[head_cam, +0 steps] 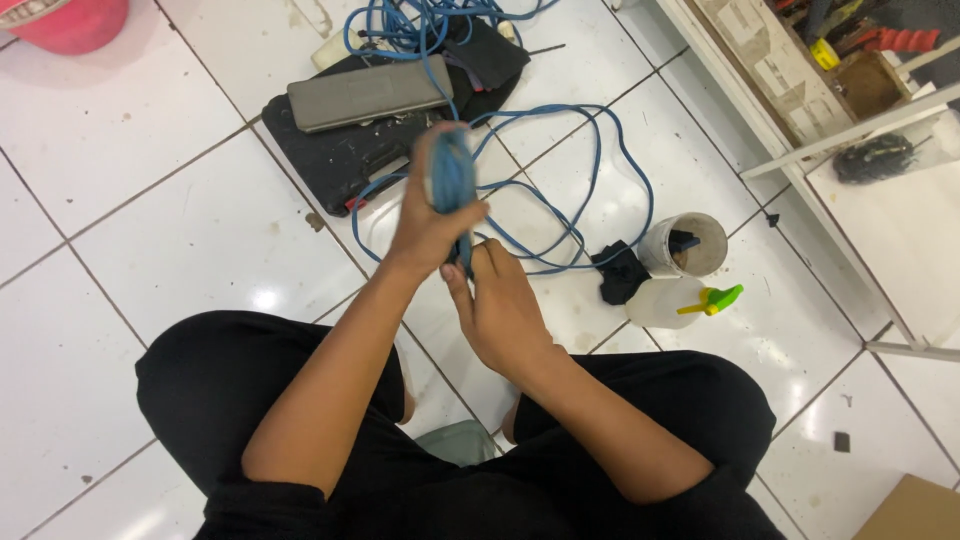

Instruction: The person coils a blue extension cord around a white power strip. They wrap the cord neatly around the strip's body and tuck the plug end into the loops to secure it.

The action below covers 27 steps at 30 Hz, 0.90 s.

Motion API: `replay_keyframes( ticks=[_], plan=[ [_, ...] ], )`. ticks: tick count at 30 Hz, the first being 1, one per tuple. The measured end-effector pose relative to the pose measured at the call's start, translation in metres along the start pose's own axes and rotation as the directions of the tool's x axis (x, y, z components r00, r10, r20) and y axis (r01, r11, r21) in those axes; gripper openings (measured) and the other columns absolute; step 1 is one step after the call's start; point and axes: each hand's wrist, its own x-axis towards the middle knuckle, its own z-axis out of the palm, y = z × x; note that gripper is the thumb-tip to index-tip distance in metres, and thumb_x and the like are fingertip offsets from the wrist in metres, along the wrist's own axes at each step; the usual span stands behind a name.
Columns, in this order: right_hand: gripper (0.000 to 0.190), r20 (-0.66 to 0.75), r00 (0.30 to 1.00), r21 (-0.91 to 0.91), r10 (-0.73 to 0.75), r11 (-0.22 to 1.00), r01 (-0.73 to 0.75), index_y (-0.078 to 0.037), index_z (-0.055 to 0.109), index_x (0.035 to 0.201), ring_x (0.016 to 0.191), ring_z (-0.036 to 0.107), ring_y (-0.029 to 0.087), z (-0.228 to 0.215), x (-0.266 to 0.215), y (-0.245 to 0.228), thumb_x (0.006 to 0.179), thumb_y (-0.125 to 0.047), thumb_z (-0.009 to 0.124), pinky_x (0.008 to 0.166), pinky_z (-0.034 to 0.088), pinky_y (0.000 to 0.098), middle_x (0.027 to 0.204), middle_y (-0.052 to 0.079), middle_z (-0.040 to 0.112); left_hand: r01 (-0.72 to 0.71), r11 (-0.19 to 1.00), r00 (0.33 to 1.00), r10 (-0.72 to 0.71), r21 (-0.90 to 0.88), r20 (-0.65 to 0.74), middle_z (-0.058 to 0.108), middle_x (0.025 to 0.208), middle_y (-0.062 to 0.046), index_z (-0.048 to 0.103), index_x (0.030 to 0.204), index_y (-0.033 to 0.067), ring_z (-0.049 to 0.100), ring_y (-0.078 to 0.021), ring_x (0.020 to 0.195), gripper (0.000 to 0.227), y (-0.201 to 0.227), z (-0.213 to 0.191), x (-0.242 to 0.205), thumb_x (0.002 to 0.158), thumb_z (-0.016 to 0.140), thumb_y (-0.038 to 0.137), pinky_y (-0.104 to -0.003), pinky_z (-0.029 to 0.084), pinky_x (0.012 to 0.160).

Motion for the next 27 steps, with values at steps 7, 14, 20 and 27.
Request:
replay_keyframes(
  ticks=[7, 14, 20, 27],
  plan=[
    [0.033, 0.098, 0.988, 0.295, 0.123, 0.944, -0.146, -0.009, 0.056, 0.088, 0.091, 0.065, 0.04, 0.014, -0.003, 0.003, 0.107, -0.031, 0.04, 0.085, 0.05, 0.0447, 0.078, 0.014, 0.062, -0.108, 0.781, 0.876, -0.217, -0.615, -0.43, 0.061, 0.111, -0.012, 0.056, 0.125, 0.0131, 0.064, -0.0333, 0.098, 0.063, -0.025, -0.015, 0.024, 0.068, 0.08, 0.024, -0.054, 0.05, 0.092],
    [0.036, 0.17, 0.985, -0.188, 0.024, 0.982, 0.008, -0.008, 0.052, 0.092, 0.064, 0.06, 0.035, 0.011, 0.015, 0.064, 0.105, -0.04, 0.042, 0.048, 0.044, 0.0487, 0.075, 0.01, 0.063, -0.251, 0.506, 0.938, -0.085, -0.825, -0.337, 0.056, 0.09, -0.019, 0.057, 0.126, 0.0113, 0.058, -0.0371, 0.074, 0.062, 0.032, -0.056, 0.013, 0.066, 0.061, 0.026, -0.05, 0.052, 0.074],
    [0.038, 0.315, 0.941, -0.039, 0.12, 0.993, -0.114, -0.012, 0.059, 0.084, 0.062, 0.068, 0.03, -0.037, 0.035, 0.061, 0.106, -0.037, 0.04, 0.067, 0.055, 0.0393, 0.062, 0.01, 0.064, -0.221, 0.582, 0.955, -0.035, -0.783, -0.296, 0.051, 0.115, -0.014, 0.049, 0.125, 0.0144, 0.057, -0.0323, 0.097, 0.058, 0.044, -0.038, 0.003, 0.069, 0.064, 0.024, -0.05, 0.052, 0.102],
    [0.039, 0.436, 0.892, 0.059, 0.119, 0.985, -0.16, -0.014, 0.062, 0.084, 0.062, 0.067, 0.03, -0.024, 0.025, 0.063, 0.105, -0.037, 0.04, 0.068, 0.053, 0.039, 0.059, 0.012, 0.065, -0.235, 0.768, 0.956, 0.071, -0.596, -0.285, 0.06, 0.102, -0.011, 0.048, 0.117, 0.0144, 0.061, -0.0226, 0.091, 0.047, 0.043, -0.049, -0.002, 0.075, 0.061, 0.03, -0.04, 0.054, 0.09]
  ],
)
